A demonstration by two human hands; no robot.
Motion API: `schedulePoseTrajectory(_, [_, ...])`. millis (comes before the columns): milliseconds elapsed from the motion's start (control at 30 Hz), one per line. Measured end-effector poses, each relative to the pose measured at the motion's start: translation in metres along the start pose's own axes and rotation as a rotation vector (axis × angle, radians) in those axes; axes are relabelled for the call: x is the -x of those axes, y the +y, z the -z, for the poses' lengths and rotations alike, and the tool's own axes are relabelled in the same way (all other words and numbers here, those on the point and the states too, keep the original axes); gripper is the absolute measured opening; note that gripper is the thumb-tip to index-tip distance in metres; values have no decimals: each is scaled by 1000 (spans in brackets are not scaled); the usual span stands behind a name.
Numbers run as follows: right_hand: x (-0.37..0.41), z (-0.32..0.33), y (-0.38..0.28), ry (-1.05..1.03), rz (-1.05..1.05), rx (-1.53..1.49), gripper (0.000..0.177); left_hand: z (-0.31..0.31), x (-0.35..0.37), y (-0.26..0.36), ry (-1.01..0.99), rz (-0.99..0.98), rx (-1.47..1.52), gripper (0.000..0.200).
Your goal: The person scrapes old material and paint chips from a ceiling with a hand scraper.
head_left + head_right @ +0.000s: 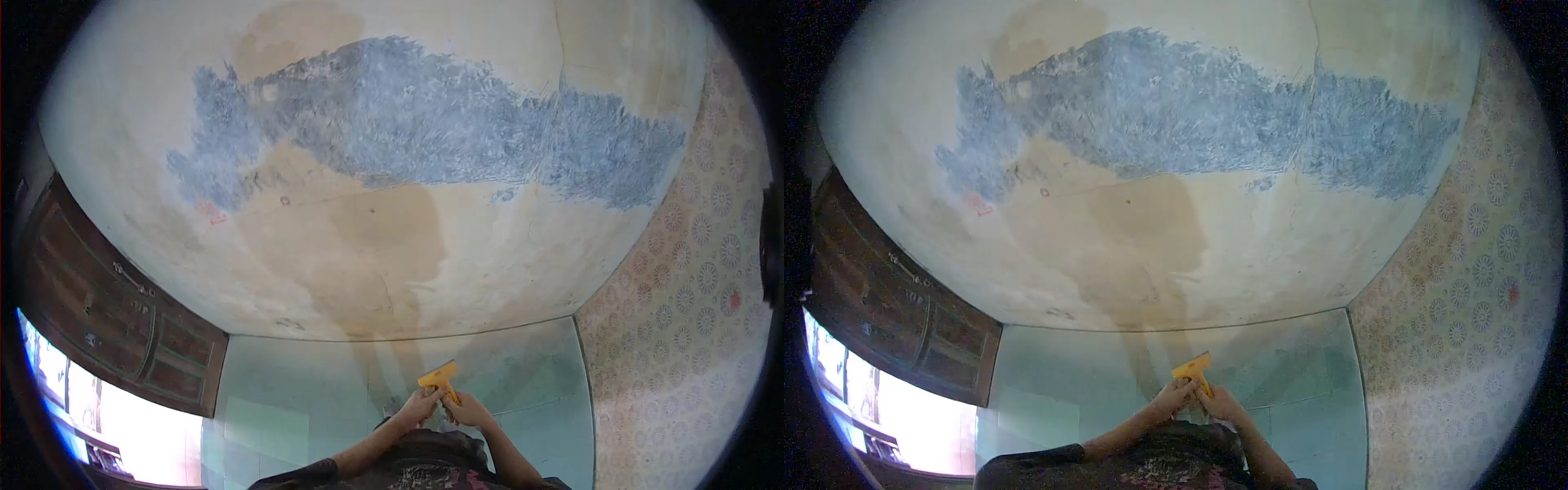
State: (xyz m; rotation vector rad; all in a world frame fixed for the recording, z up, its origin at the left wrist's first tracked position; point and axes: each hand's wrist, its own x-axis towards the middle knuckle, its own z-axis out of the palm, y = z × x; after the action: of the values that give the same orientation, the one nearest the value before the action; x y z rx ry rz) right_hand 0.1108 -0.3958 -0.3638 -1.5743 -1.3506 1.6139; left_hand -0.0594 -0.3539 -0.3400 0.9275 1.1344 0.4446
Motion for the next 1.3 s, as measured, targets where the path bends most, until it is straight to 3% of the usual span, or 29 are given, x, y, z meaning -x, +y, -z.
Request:
schedulePoseTrajectory(100, [8,4,-36,17,22,-16,36,1,4,12,-21,-11,111,35])
schedulePoseTrajectory(233, [-3,0,-61,40,3,48,36,14,8,34,39,-25,34,37])
schedulePoseTrajectory(333, [-20,-12,-73,47,28,-92,38,36,12,50,42,-30,27,40])
schedulePoseTrajectory(633, [-106,-79,-141,188,164,-83,32,147,-14,86,50,-173,122,41])
schedulePoseTrajectory(700, [-120,-100,-174,150,168,-329,25,177,-15,113,57,-214,84,41])
schedulePoseTrajectory(833, [-162,-129,-221,199,332,-379,17,228,-34,160,101,-437,-2,43])
schedulePoseTrajectory(900, [-181,-140,-251,494,477,-195,17,247,-44,193,154,-735,-124,40])
schedulePoseTrajectory(933, [-186,-143,-275,514,477,-201,17,251,-44,214,135,-736,-132,40])
schedulePoseTrajectory(1000, [-188,-142,-325,791,787,-88,32,255,-41,260,160,-1003,-63,40])
schedulePoseTrajectory(1067, [-186,-128,-366,794,760,25,40,267,-26,309,142,-1005,-268,39])
schedulePoseTrajectory(1133, [-185,-117,-405,866,896,124,54,270,-16,355,137,-1116,-376,38])
schedulePoseTrajectory(1200, [-183,-99,-442,961,961,328,56,272,-4,400,108,-1160,-464,36])
schedulePoseTrajectory(1267, [-186,-71,-472,1055,1165,401,51,270,13,437,176,-1453,-545,28])
schedulePoseTrajectory(1300, [-182,-58,-482,1068,1162,402,51,273,22,453,181,-1483,-525,25])
